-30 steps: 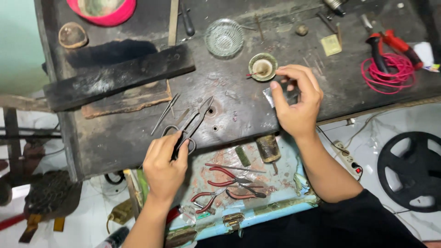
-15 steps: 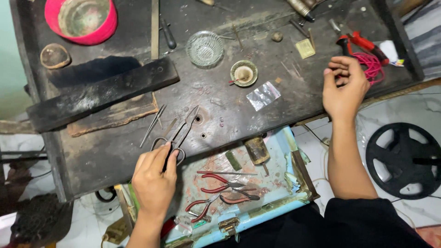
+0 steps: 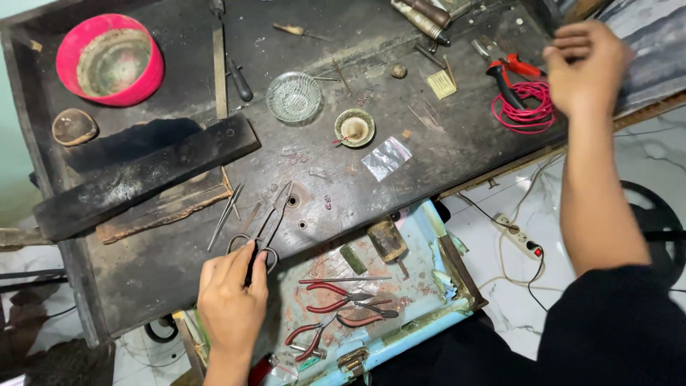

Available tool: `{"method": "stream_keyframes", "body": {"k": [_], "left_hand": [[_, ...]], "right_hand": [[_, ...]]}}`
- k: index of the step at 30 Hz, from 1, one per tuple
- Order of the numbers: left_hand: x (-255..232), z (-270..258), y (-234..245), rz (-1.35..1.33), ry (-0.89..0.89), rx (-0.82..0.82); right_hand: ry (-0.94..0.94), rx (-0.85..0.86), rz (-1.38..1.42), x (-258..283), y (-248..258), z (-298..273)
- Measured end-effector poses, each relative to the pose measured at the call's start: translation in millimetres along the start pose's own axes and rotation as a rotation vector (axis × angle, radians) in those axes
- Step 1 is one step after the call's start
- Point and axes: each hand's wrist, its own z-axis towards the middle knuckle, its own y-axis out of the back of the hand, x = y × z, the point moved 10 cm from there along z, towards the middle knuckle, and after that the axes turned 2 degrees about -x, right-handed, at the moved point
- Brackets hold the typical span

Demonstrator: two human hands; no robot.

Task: Soldering small jewelry components using a torch and pliers on a workshop bench

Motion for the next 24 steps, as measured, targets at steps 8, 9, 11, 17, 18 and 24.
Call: {"method": "stream_keyframes", "body": {"k": [8, 9, 11, 17, 18, 24], "left_hand": [[-2.7, -4.6, -0.1, 0.012, -0.023, -0.012], [-3.3, -4.8, -0.3, -0.004, -0.027, -0.013], [-3.8, -3.5, 0.4, -0.016, -0.036, -0.021], [1.3, -3.9, -1.9, -0.029, -0.024, -0.019], [0.3, -3.2, -1.4, -0.062, -0.031, -0.023], [-6.5, 2.4, 6.5, -0.138, -0.058, -0.084]], "right_hand": [[-0.087, 0.314, -0.147, -72.5, -89.0, 41.8], [-0.137, 0.345, -0.118, -91.4, -101.7, 44.5], [-0.184, 0.368, -0.084, -118.5, -121.4, 52.2], [-0.251, 0.432, -0.29, -126.8, -131.4, 65.3], [-0.237, 0.446, -0.311, -136.1, -136.6, 67.4], [-0.229, 0.467, -0.336, -142.9, -146.3, 74.4]]}}
